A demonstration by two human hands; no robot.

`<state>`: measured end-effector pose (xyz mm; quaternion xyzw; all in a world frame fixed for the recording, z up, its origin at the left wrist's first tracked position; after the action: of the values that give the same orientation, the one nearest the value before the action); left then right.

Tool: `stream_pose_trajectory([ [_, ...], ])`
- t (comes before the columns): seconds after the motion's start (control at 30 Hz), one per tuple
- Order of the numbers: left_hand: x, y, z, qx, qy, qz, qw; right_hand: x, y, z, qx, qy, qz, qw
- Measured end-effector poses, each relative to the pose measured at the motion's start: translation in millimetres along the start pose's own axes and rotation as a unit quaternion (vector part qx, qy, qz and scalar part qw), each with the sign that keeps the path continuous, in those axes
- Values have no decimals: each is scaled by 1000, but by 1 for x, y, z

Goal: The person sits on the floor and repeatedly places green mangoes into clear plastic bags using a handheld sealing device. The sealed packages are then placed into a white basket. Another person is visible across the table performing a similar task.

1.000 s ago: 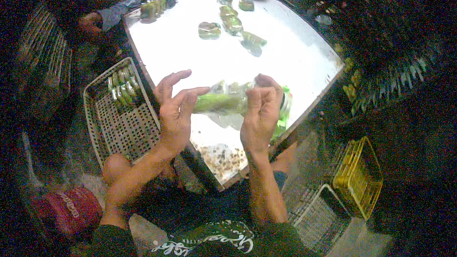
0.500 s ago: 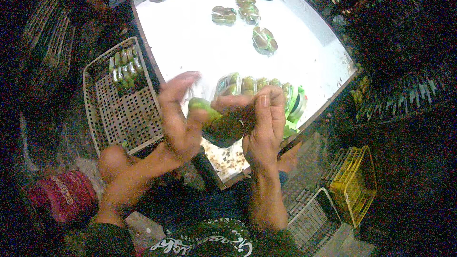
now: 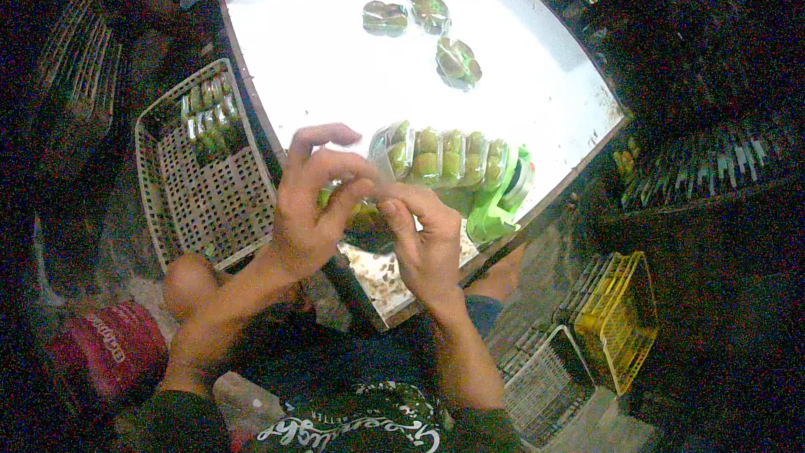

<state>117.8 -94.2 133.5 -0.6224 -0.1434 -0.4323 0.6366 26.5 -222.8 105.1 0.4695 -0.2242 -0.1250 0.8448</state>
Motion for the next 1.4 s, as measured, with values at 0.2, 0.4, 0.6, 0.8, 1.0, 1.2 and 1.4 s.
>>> stream_pose_trajectory([
  [0.2,-10,25,-4,-255,-7,233,939,6,24,5,44,-36,111,992],
  [0.4,-16,9,-5,-197,-45,222,954,5,19,11,17,-45,72,996],
  [0.6,-23,22,-4,-141,18,369,919,-6,19,4,-140,-29,171,975],
  [0.8,-4,-12,3,156,53,29,986,10,4,16,-43,-99,72,992],
  [1.0,-33,50,-9,-227,-156,300,913,-11,-13,2,291,-225,-66,928],
  [1.2,-49,64,-25,-158,-100,318,929,-52,-172,134,-172,-240,-270,916],
  [1.4,-44,66,-42,-93,-53,313,944,-21,-210,143,-118,-118,-395,903],
])
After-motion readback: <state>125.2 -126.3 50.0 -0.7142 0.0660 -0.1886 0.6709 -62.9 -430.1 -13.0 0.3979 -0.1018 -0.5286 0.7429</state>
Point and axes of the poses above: each hand's wrist, its own x-axis towards the middle knuckle, its own z-axis out of the back of the hand, y = z × x, the point moved 7 cm from there along x, towards the middle knuckle, and after that the axes turned 3 degrees about -z, right-handed, at the moved point
